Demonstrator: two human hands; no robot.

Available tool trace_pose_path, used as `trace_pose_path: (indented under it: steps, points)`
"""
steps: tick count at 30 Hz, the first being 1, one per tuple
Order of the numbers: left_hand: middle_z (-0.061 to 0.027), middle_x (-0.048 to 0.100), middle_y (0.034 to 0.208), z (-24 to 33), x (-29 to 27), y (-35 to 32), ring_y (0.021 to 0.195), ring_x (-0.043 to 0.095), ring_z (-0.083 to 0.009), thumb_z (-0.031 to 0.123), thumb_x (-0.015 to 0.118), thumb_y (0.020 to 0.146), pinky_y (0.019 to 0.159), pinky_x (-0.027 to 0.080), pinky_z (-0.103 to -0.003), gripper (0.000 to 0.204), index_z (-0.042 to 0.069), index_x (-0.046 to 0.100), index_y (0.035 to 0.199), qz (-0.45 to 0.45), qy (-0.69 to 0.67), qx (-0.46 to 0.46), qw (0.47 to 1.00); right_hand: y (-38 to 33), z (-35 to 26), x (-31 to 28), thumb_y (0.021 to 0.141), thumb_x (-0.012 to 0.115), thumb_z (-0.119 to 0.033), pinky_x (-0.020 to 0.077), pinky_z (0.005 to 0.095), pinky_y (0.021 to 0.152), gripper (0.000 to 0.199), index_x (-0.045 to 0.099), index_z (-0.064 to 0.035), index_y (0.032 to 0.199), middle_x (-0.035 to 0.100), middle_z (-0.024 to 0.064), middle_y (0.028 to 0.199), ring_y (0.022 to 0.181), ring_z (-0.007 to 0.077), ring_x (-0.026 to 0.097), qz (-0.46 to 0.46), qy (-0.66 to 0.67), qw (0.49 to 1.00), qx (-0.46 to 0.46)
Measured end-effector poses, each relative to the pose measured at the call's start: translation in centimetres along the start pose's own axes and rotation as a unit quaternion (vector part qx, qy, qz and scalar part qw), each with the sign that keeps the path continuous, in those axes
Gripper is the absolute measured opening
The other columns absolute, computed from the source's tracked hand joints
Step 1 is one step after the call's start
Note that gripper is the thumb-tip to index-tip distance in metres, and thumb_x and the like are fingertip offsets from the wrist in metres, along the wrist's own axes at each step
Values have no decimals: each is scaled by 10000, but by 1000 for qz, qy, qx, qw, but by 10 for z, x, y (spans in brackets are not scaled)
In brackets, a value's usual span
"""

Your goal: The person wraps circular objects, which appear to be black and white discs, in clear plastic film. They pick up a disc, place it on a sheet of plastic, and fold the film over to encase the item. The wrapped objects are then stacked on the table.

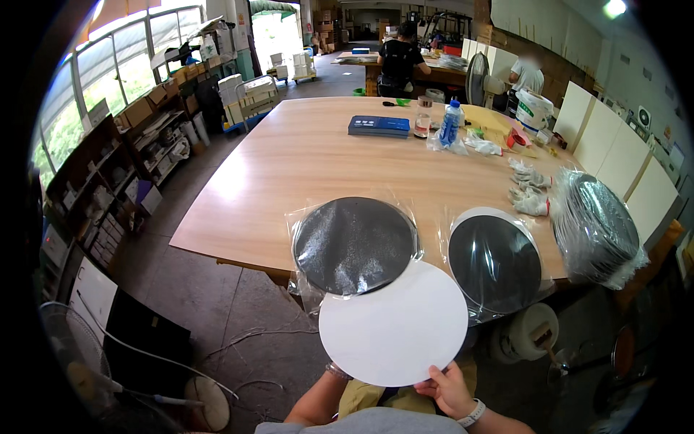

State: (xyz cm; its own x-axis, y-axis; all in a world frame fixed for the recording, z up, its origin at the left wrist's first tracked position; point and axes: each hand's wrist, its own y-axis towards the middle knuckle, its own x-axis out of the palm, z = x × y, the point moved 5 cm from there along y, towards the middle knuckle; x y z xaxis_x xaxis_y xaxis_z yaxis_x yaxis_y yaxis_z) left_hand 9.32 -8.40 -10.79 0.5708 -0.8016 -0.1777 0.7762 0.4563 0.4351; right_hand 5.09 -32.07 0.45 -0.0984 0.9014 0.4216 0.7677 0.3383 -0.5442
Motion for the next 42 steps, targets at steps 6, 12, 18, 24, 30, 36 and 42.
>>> trace_pose_path:
  steps: [6,12,18,24,30,36,42]
  points:
    - [-101,625,992,-13,-5,-13,923,579,-153,102,559,889,782,494,-303,181,9,569,1043,23,-125,-140,982,71,5,65,945,456,-57,557,354,767,317,391,-43,1255,573,163,1119,943,281,637,-88,19,996,1]
    - [-61,632,920,-20,-1,-7,753,621,-128,189,505,952,650,517,-251,187,21,578,987,10,-332,-243,912,165,-11,140,821,397,112,496,406,897,133,461,125,937,536,282,1089,1090,378,559,-201,101,974,39]
    - [-52,620,975,24,-19,4,839,619,-124,173,554,929,698,511,-257,241,34,520,1123,-30,-417,-323,849,167,-14,137,888,423,29,544,357,824,79,471,61,833,520,310,1154,1060,382,579,-254,61,961,89]
    - [-63,606,960,93,-129,7,838,570,-226,266,846,635,714,474,-334,460,104,606,994,-85,82,146,982,120,-141,48,807,635,-97,500,345,811,350,566,-42,1146,589,136,1129,935,230,599,-117,-559,786,-236]
    - [-59,582,1047,113,-116,66,1003,520,-259,195,791,636,862,395,-404,295,99,627,861,-183,393,222,873,165,-189,48,722,729,-135,442,368,881,366,628,-59,1066,613,90,1059,887,251,568,-174,-685,465,-532]
    - [-111,611,817,91,-130,59,687,581,-256,69,691,743,665,459,-365,113,58,587,787,-136,307,164,928,213,-198,27,812,665,-225,474,319,703,149,692,-79,826,670,47,765,768,219,597,-254,-597,628,-430]
    - [-123,567,751,82,-133,74,673,561,-277,-6,618,765,609,453,-367,67,16,560,794,1,288,51,956,223,-206,26,859,618,-241,480,281,703,204,668,-45,889,660,93,796,724,199,615,-213,-528,738,-361]
